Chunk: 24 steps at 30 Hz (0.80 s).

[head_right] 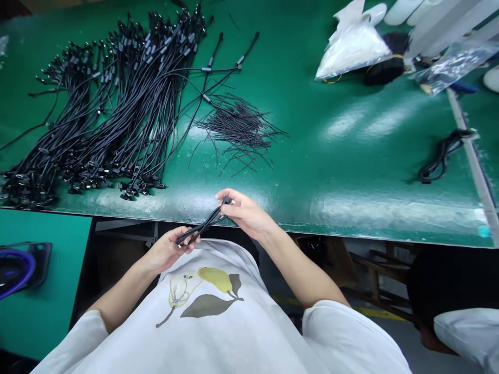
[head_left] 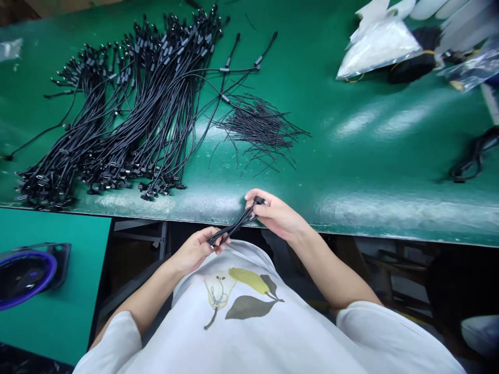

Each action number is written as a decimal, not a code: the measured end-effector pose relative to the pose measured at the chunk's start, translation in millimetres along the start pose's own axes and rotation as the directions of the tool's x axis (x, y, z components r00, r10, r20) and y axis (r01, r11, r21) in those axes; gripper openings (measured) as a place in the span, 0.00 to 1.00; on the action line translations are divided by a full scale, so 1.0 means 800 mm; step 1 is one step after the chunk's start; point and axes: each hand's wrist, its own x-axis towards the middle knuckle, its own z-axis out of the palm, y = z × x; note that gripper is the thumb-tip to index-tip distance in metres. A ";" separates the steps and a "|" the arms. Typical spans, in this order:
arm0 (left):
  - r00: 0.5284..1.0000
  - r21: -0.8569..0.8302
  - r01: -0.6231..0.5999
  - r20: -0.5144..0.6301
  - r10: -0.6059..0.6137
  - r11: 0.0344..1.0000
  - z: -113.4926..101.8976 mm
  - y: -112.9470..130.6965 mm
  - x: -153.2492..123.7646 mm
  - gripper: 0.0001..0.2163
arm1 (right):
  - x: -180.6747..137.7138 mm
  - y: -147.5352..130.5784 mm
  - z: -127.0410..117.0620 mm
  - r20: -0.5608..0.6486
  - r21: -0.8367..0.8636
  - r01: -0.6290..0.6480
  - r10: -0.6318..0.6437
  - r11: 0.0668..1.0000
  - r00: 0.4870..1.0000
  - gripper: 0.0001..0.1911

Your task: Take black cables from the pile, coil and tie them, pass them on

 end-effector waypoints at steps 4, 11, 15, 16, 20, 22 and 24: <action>0.997 0.151 -0.019 0.073 0.008 0.988 -0.009 0.004 -0.013 0.24 | -0.025 -0.003 0.002 0.072 -0.026 -0.066 0.068 0.997 0.995 0.23; 0.949 0.265 -0.072 0.313 -0.015 0.962 -0.001 0.023 -0.043 0.27 | -0.100 -0.010 0.031 0.125 -0.005 -0.251 0.249 0.968 0.960 0.20; 0.929 0.251 -0.079 0.369 -0.020 0.965 -0.001 0.022 -0.052 0.27 | -0.118 -0.017 0.035 0.212 0.007 -0.284 0.276 0.959 0.937 0.27; 0.930 0.257 -0.072 0.367 -0.028 0.964 -0.002 0.021 -0.052 0.28 | -0.117 -0.017 0.032 0.252 0.001 -0.302 0.292 0.953 0.923 0.30; 0.937 0.384 -0.113 0.348 -0.030 0.917 -0.006 0.025 -0.049 0.27 | -0.106 -0.011 0.017 0.314 -0.033 -0.323 0.317 0.946 0.895 0.33; 0.938 0.431 -0.162 0.346 0.004 0.888 -0.007 0.026 -0.050 0.28 | -0.106 -0.008 0.015 0.286 -0.023 -0.304 0.298 0.952 0.911 0.33; 0.935 0.422 -0.173 0.356 0.013 0.890 -0.009 0.023 -0.053 0.28 | -0.110 -0.006 0.020 0.247 0.002 -0.265 0.256 0.964 0.935 0.33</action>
